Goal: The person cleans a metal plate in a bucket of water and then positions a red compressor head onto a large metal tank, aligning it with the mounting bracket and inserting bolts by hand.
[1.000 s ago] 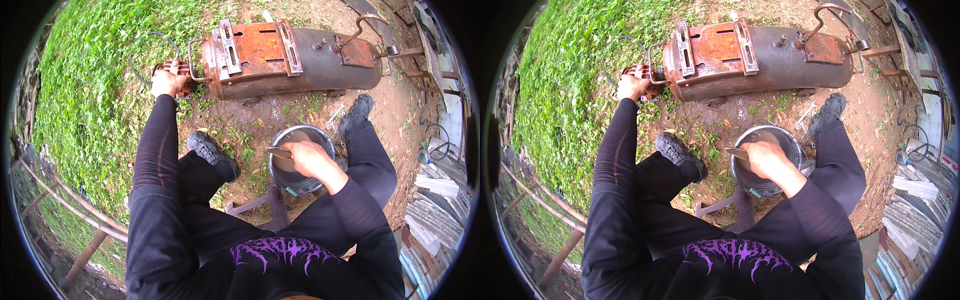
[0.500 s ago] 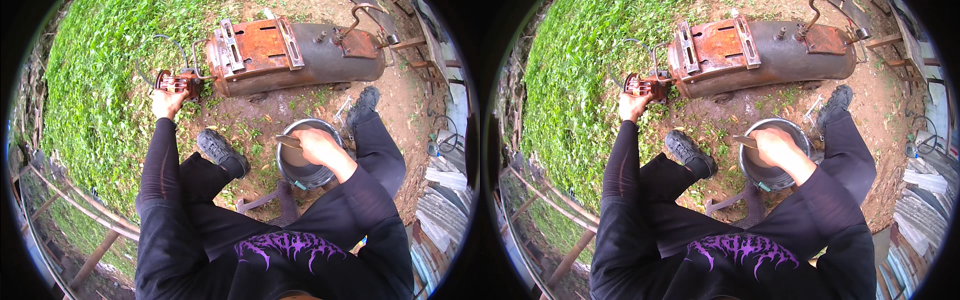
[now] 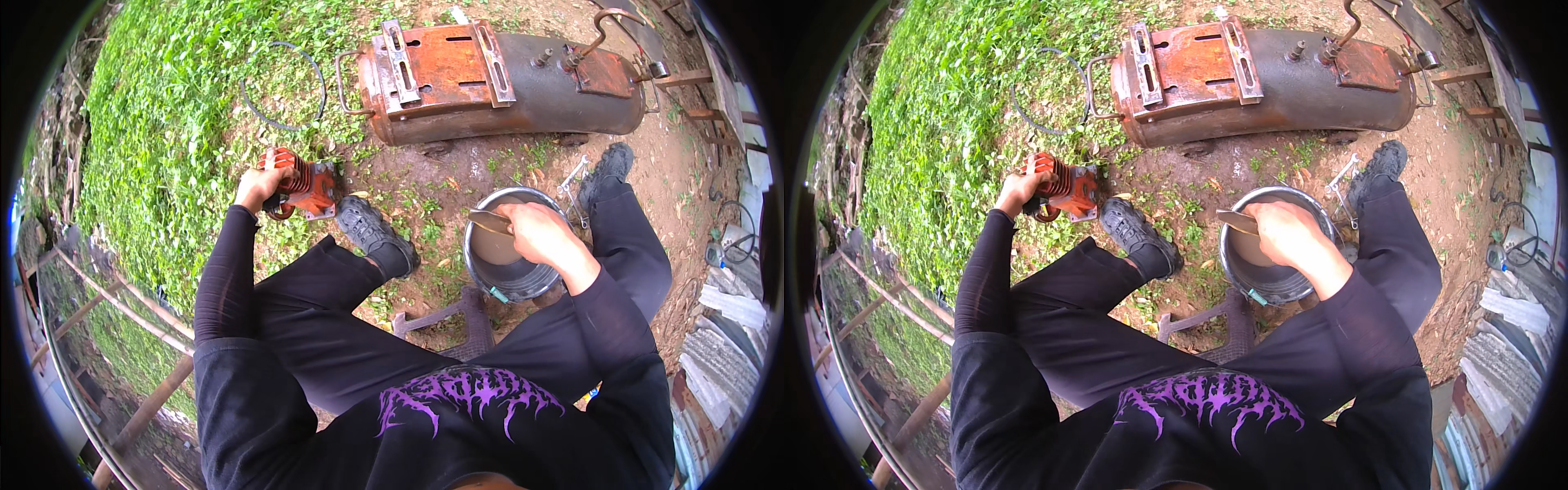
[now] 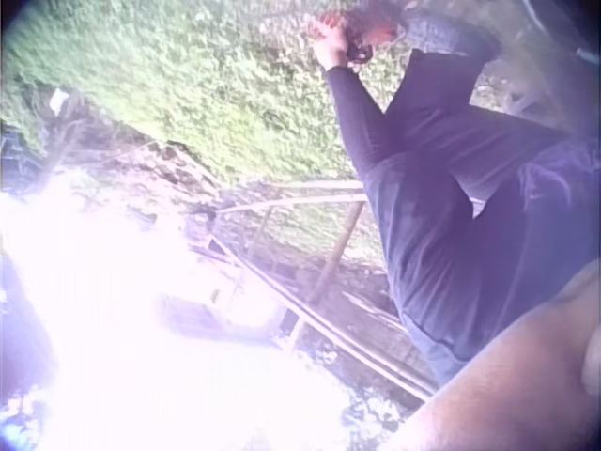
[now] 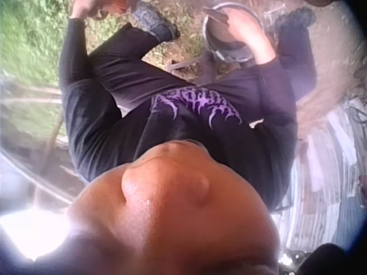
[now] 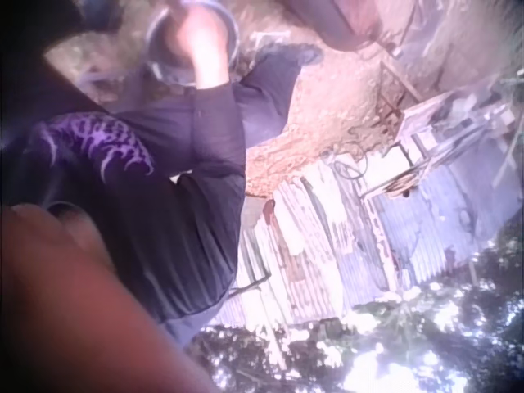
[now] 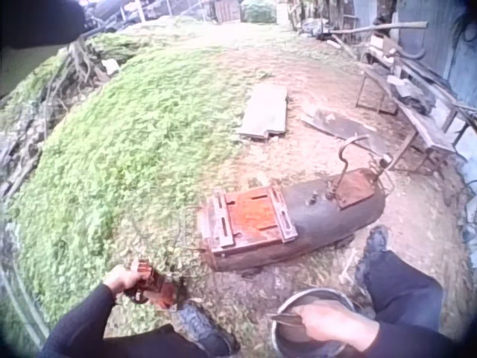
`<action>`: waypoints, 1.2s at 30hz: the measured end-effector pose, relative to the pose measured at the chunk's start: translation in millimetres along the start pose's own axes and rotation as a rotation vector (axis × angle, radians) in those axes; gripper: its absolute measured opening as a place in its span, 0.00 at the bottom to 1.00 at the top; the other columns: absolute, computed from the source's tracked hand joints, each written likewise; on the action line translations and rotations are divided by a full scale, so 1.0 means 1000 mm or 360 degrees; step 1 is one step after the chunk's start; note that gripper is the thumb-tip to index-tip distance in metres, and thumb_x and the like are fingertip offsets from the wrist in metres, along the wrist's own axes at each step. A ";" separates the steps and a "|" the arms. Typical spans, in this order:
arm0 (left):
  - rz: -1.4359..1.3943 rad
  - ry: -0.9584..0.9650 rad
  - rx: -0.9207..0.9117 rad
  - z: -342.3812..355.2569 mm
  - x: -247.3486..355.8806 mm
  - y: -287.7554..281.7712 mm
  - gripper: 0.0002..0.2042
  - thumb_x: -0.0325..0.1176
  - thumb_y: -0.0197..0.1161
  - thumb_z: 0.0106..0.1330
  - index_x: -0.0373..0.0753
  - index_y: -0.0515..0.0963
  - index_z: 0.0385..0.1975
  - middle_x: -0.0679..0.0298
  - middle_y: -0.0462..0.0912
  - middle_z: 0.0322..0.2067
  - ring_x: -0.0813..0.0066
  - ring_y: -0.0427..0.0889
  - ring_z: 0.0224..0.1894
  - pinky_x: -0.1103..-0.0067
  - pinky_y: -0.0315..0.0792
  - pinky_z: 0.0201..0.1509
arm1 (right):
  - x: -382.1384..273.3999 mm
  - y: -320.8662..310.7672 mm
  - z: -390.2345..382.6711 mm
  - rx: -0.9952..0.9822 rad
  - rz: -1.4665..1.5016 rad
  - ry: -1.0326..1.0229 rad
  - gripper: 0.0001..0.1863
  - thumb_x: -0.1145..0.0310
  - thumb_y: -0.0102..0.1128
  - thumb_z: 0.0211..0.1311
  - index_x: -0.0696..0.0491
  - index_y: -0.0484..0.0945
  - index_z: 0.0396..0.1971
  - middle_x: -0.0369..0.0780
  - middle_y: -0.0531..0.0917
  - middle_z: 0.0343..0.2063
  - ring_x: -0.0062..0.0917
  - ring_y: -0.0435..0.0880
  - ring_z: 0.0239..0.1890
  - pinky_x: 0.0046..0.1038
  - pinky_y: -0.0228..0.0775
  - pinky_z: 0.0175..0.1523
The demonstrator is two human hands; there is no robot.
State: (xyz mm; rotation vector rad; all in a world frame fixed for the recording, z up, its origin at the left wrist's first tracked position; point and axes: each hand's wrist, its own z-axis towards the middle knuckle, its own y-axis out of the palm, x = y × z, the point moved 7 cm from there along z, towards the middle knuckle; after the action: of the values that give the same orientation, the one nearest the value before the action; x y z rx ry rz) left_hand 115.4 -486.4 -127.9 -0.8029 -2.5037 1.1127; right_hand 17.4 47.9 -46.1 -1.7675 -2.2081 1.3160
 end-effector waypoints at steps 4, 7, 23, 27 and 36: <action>0.0422 0.0157 -0.0046 -0.019 0.006 0.002 0.25 0.61 0.73 0.51 0.50 0.90 0.40 0.54 0.90 0.36 0.64 0.89 0.38 0.73 0.80 0.50 | -0.002 -0.001 -0.001 -0.0003 0.0028 -0.0008 0.23 0.80 0.55 0.55 0.52 0.82 0.52 0.50 0.87 0.43 0.46 0.86 0.50 0.44 0.77 0.53; 0.0188 0.0207 0.0164 -0.031 -0.006 -0.003 0.23 0.54 0.78 0.47 0.45 0.90 0.39 0.56 0.91 0.35 0.63 0.90 0.36 0.71 0.81 0.49 | -0.002 -0.002 0.000 0.0040 0.0067 -0.0037 0.23 0.80 0.55 0.56 0.52 0.82 0.53 0.50 0.87 0.43 0.46 0.86 0.51 0.43 0.76 0.53; 0.0472 0.0665 0.0312 -0.289 0.201 -0.209 0.30 0.40 0.84 0.39 0.25 0.76 0.35 0.54 0.85 0.28 0.74 0.83 0.26 0.74 0.79 0.33 | 0.004 -0.018 -0.012 0.0266 0.0045 -0.0138 0.19 0.79 0.58 0.52 0.52 0.86 0.45 0.50 0.88 0.36 0.46 0.88 0.44 0.43 0.78 0.48; 0.0378 0.0805 0.0203 -0.331 0.285 -0.229 0.30 0.39 0.84 0.42 0.25 0.76 0.38 0.60 0.83 0.32 0.77 0.82 0.26 0.78 0.78 0.29 | 0.025 -0.008 -0.004 0.0127 -0.0077 -0.0033 0.07 0.75 0.63 0.51 0.54 0.87 0.29 0.48 0.89 0.34 0.46 0.89 0.41 0.42 0.81 0.45; 0.0349 0.1652 0.0235 -0.320 0.432 -0.192 0.18 0.41 0.79 0.47 0.30 0.83 0.23 0.65 0.83 0.19 0.78 0.79 0.19 0.76 0.75 0.28 | 0.038 -0.029 -0.028 0.0260 0.0126 -0.0005 0.10 0.74 0.62 0.52 0.52 0.86 0.35 0.48 0.88 0.31 0.45 0.88 0.38 0.44 0.78 0.44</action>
State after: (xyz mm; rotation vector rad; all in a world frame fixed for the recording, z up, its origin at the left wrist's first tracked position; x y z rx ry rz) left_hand -155.3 -146.6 241.4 -1.2186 -1.4786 0.6441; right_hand -4.8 95.0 -28.1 -1.8102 -1.9863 1.4692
